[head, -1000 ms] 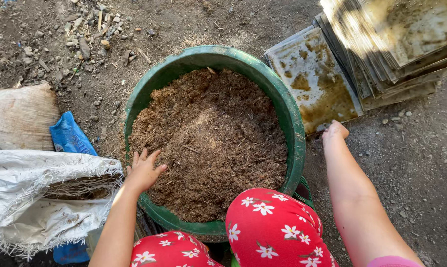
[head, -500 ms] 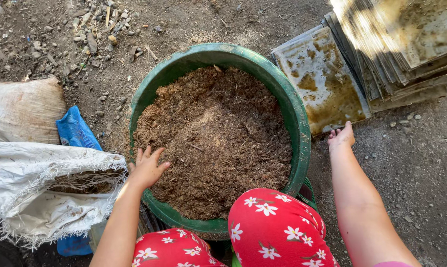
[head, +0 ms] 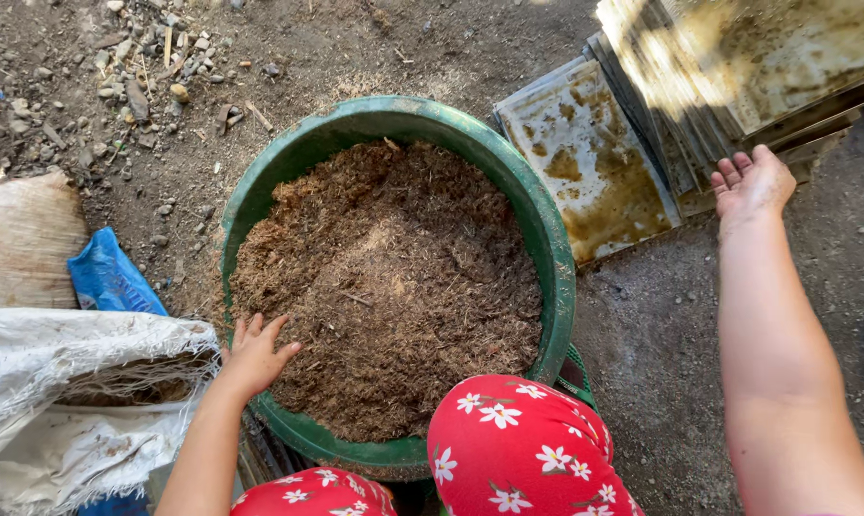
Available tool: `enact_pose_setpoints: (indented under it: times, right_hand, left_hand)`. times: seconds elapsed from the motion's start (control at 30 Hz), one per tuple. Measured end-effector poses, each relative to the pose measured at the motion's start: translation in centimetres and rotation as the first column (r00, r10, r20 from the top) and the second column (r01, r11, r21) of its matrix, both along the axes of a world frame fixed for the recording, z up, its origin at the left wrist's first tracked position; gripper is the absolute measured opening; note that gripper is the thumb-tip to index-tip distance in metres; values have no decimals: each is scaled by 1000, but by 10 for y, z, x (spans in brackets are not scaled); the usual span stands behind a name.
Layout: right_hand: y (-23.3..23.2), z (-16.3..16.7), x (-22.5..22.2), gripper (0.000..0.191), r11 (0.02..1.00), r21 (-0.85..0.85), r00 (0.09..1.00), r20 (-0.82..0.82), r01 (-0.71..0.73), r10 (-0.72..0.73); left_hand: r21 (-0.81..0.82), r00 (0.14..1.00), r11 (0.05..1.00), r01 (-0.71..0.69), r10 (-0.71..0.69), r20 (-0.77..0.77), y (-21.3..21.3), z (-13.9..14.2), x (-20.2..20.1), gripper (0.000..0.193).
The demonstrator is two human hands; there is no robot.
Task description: The person scoops fibrous material from a green basin and presses it into rectangular trays using a flat board. They repeatedly fill, press, and stack the trays beside the basin.
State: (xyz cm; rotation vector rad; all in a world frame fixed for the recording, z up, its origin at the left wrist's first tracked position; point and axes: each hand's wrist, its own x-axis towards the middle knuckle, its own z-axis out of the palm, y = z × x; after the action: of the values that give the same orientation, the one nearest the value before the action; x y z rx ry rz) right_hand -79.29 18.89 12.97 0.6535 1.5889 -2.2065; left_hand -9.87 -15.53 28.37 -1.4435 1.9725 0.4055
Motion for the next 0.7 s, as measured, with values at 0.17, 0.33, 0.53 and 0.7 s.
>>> enact_pose_setpoints:
  times: [0.17,0.33,0.53,0.7]
  right_hand:
    - [2,20,-25,55,961,103,967,20,-257,256]
    - [-13,40,-37,67,953,54,951,99,-300,293]
    - [-35,56,-39,76,955,148,958,168,-257,232]
    - [-45,50,-36,63,891,344,951,197,-296,239]
  left_hand:
    - [12,1000,1000,3,-3,24,-2,-6,2,73]
    - [10,1000,1000,22,-22,15,-1,-7,-2,74]
    - [16,1000,1000,-6,6,4,0,-3,-5,75]
    - [31,999,998,-49,49,2,2,2,-10,74]
